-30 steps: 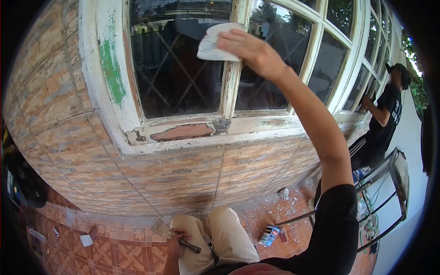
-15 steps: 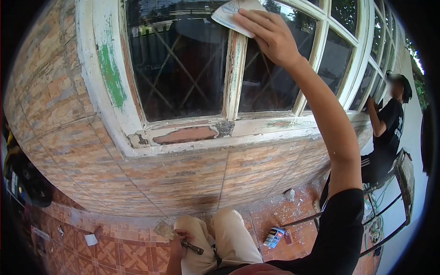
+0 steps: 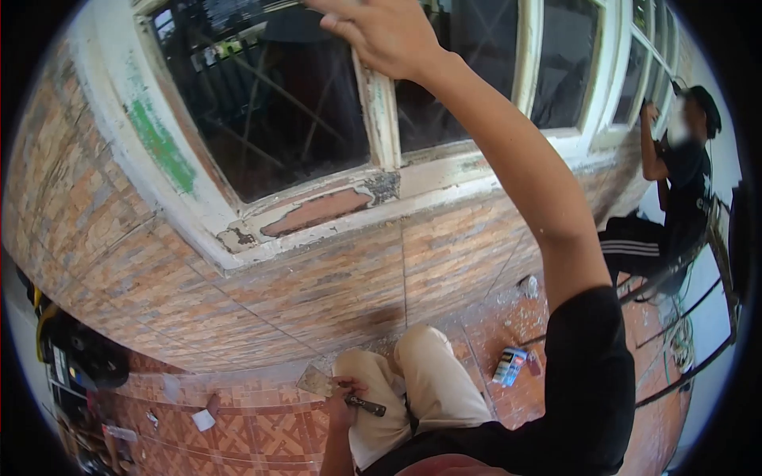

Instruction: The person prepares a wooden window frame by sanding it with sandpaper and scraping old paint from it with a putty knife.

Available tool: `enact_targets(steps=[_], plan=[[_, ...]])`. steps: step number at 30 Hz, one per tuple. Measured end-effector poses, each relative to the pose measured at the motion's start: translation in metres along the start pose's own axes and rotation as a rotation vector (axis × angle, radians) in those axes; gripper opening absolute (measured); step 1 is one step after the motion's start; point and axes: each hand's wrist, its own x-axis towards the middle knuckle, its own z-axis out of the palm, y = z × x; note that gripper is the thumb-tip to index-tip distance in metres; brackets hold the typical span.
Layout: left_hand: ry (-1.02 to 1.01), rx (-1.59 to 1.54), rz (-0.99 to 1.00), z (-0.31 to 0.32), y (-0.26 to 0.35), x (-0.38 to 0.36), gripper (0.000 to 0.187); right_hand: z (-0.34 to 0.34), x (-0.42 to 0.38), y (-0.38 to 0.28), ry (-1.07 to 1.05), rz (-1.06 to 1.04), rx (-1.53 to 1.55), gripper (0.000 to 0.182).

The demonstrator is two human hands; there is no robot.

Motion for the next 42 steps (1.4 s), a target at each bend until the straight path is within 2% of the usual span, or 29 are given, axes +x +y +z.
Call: enact_targets(steps=[2, 4, 6, 8, 14, 16, 20, 23, 26, 28, 31, 33, 35, 37, 38, 40, 42], plan=[[-0.032, 0.072, 0.014, -0.001, 0.0, -0.001, 0.024, -0.005, 0.0, 0.006, -0.022, -0.067, -0.08, 0.048], [0.004, -0.008, -0.002, -0.002, 0.001, 0.002, 0.024, -0.003, 0.01, 0.005, 0.097, 0.082, -0.072, 0.048], [-0.023, 0.027, -0.028, 0.001, 0.006, 0.003, 0.024, 0.001, 0.016, -0.001, 0.188, 0.356, -0.038, 0.05], [-0.031, 0.029, -0.021, 0.006, 0.003, 0.002, 0.024, 0.012, 0.008, -0.014, 0.265, 0.416, -0.041, 0.052], [0.032, 0.003, 0.021, 0.003, 0.001, -0.002, 0.023, 0.004, -0.038, -0.065, 0.045, 0.459, -0.113, 0.056], [0.007, 0.003, -0.002, 0.003, 0.002, 0.0, 0.024, 0.011, -0.02, -0.056, 0.07, 0.46, -0.136, 0.058], [-0.026, 0.036, 0.007, 0.004, 0.006, 0.001, 0.025, 0.019, 0.045, -0.021, 0.381, 0.443, -0.177, 0.064], [-0.017, 0.004, -0.009, 0.005, 0.007, 0.001, 0.025, 0.021, 0.059, -0.011, 0.401, 0.489, -0.237, 0.065], [0.027, 0.023, 0.022, 0.003, 0.002, -0.003, 0.024, 0.018, 0.03, -0.021, 0.29, 0.45, -0.185, 0.064], [0.008, -0.023, -0.04, 0.003, 0.004, -0.002, 0.023, 0.019, 0.0, -0.039, 0.246, 0.419, -0.166, 0.06], [-0.024, 0.004, -0.017, -0.012, -0.001, 0.001, 0.022, 0.017, -0.057, -0.079, 0.029, 0.448, -0.17, 0.059], [-0.091, 0.005, 0.009, -0.009, 0.001, 0.002, 0.022, 0.008, -0.071, -0.093, 0.096, 0.466, -0.16, 0.056], [-0.06, -0.014, 0.018, 0.001, 0.001, -0.004, 0.023, 0.009, -0.055, -0.087, 0.174, 0.463, -0.158, 0.054], [-0.046, -0.006, -0.004, -0.011, -0.003, 0.002, 0.025, 0.012, -0.024, -0.066, 0.069, 0.534, -0.207, 0.059], [-0.055, -0.002, 0.008, -0.016, -0.007, 0.004, 0.025, 0.011, -0.005, -0.051, 0.085, 0.533, -0.211, 0.059], [-0.083, -0.01, -0.017, -0.021, -0.007, 0.01, 0.024, 0.009, 0.028, -0.025, 0.21, 0.607, -0.239, 0.06], [-0.07, -0.021, -0.023, -0.017, -0.001, 0.01, 0.023, 0.01, 0.024, -0.025, 0.254, 0.589, -0.241, 0.061]])
